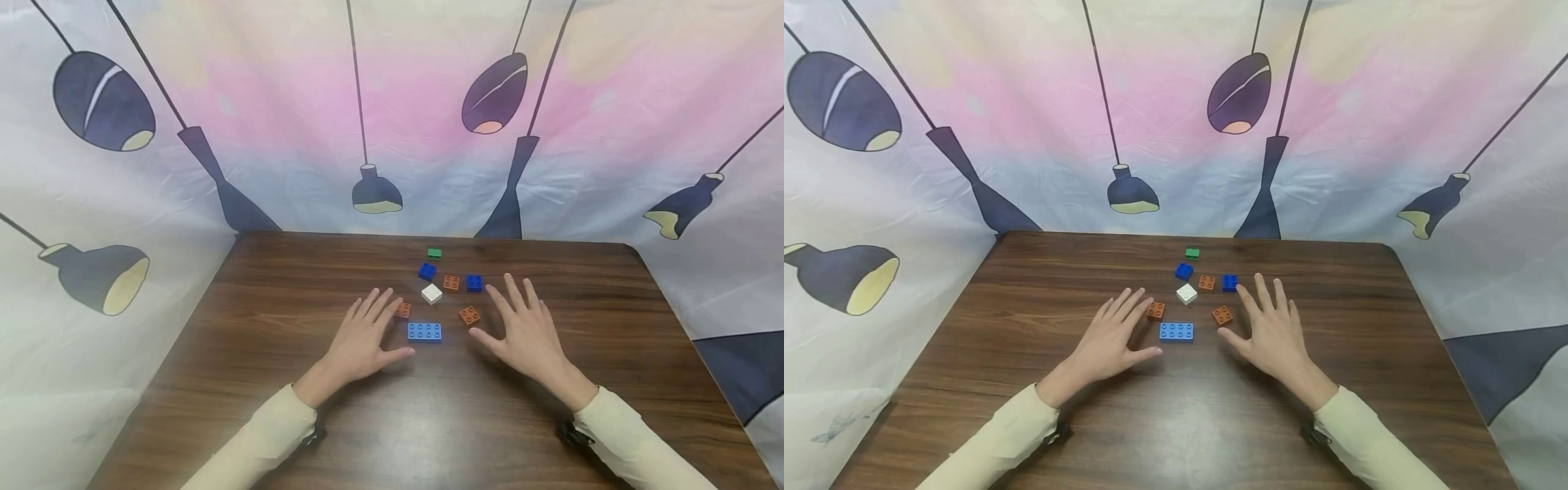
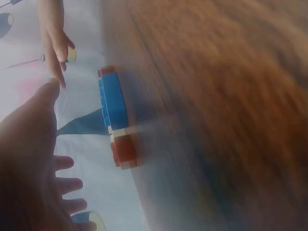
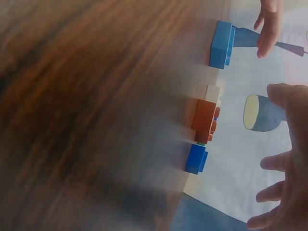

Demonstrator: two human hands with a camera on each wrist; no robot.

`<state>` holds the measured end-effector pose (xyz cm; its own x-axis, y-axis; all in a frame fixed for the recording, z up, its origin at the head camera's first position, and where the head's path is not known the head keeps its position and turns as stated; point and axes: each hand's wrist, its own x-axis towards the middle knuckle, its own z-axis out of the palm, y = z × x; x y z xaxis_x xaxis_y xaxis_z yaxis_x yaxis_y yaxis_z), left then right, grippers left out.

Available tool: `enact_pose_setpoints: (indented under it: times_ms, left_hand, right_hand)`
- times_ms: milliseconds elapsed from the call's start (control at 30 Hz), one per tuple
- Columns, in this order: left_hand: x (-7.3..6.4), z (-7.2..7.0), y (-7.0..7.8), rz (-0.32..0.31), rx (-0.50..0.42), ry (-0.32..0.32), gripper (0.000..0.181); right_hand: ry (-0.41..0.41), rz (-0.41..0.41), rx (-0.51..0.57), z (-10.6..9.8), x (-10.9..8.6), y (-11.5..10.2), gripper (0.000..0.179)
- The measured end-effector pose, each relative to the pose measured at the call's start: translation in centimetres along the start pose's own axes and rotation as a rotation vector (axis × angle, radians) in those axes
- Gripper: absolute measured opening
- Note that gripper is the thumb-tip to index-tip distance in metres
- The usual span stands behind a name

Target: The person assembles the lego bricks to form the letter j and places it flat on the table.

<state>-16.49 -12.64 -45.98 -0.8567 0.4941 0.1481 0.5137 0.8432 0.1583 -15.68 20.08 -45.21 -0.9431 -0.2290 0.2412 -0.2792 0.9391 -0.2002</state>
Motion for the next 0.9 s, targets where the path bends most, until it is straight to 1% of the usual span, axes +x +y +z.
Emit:
enact_pose_setpoints:
  times_ms: [133,333,567,667,900]
  left_hand:
    - [0.4,0.2,0.3,0.043,-0.029,-0.025,0.097]
    - [1.1,0.5,0.7,0.107,-0.072,-0.052,0.091]
    - [1.8,0.8,0.8,0.197,-0.113,-0.027,0.081]
    - [2.1,0.9,0.7,0.218,-0.12,-0.03,0.078]
    - [3.0,1.1,0.9,0.26,-0.137,-0.067,0.072]
  right_hand:
    - [-0.029,-0.005,0.008,0.2,0.1,-0.1,0.092]
    - [-0.047,-0.027,0.033,0.7,0.2,-0.3,0.089]
    - [-0.06,-0.041,0.077,1.2,0.5,-0.3,0.084]
    - [-0.071,-0.051,0.088,1.5,0.7,-0.3,0.082]
    - [-0.122,-0.051,0.136,1.9,1.1,-0.5,0.078]
